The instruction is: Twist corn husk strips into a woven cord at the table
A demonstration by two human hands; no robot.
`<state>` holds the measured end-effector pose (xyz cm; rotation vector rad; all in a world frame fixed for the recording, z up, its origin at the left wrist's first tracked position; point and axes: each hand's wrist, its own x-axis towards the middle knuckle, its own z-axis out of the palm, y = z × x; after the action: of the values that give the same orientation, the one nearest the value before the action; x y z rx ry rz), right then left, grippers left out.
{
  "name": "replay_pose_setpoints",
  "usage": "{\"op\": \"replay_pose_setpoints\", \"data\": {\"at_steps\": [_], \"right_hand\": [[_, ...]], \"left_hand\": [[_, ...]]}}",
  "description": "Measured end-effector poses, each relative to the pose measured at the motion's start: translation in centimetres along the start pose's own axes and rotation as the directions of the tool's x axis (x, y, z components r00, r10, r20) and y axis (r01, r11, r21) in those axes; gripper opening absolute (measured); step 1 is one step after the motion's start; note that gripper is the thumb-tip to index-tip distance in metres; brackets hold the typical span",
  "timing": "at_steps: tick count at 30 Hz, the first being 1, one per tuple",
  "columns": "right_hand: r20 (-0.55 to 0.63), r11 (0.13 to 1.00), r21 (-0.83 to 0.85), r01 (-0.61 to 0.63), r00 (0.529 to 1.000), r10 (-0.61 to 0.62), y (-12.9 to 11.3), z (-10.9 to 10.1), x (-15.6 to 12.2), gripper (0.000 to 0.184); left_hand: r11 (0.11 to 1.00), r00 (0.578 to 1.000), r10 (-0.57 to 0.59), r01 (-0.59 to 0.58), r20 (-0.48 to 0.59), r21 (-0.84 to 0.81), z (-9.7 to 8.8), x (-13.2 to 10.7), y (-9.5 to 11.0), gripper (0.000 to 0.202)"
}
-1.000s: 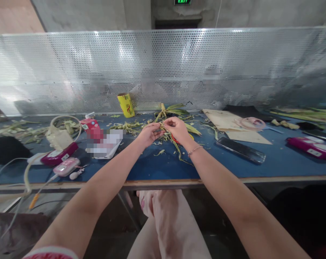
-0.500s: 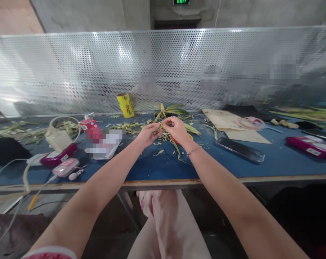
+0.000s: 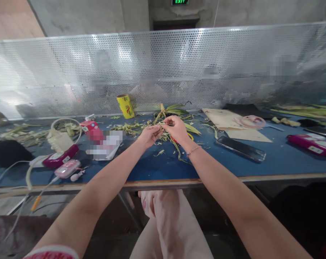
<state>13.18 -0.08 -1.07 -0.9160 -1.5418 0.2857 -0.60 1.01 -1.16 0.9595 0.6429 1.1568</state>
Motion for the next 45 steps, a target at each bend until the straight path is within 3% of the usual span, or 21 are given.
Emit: {"op": "replay_pose_setpoints", "data": {"at_steps": [5, 13, 20, 24, 28, 33, 40, 45], "right_hand": [[-0.008, 0.998, 0.042, -0.037, 0.999, 0.037, -0.1, 0.0, 0.0, 0.016], [-0.001, 0.997, 0.043, -0.064, 0.998, 0.064, -0.3, 0.0, 0.0, 0.016], [0.088, 0.971, 0.178, -0.162, 0.985, 0.148, 0.4, 0.1, 0.1, 0.023], [0.061, 0.957, 0.229, -0.176, 0.984, 0.166, 0.9, 0.3, 0.3, 0.022], [0.022, 0.961, 0.14, -0.24, 0.971, 0.24, 1.2, 0.4, 0.3, 0.03], [0.015, 0.984, -0.114, -0.136, 0.99, 0.139, 0.6, 0.1, -0.3, 0.035], [0.144, 0.961, -0.269, 0.069, 0.989, -0.031, 0.1, -0.2, -0.7, 0.026], [0.147, 0.948, -0.3, 0.106, 0.987, -0.064, 0.5, -0.1, -0.6, 0.024]], "left_hand": [[1.0, 0.999, 0.028, -0.028, 0.02, 0.005, 0.0, 0.0, -0.1, 0.009], [0.997, 0.998, 0.059, -0.057, -0.037, 0.056, 0.4, 0.0, -0.1, 0.005], [0.997, 0.999, 0.035, -0.034, -0.014, 0.064, 0.2, 0.1, 0.1, 0.007], [0.996, 0.999, 0.044, -0.042, -0.021, 0.079, 0.5, -0.1, 0.2, 0.009], [0.992, 0.996, 0.065, -0.059, -0.054, 0.112, 0.9, -0.3, 0.2, 0.008], [0.975, 0.997, 0.073, -0.067, -0.02, 0.214, 0.8, -0.2, -0.1, 0.013], [0.927, 0.997, 0.073, -0.083, 0.04, 0.366, 0.7, -0.1, -0.6, 0.014], [0.934, 0.995, 0.063, -0.086, 0.078, 0.348, 0.8, -0.3, -0.7, 0.018]]}}
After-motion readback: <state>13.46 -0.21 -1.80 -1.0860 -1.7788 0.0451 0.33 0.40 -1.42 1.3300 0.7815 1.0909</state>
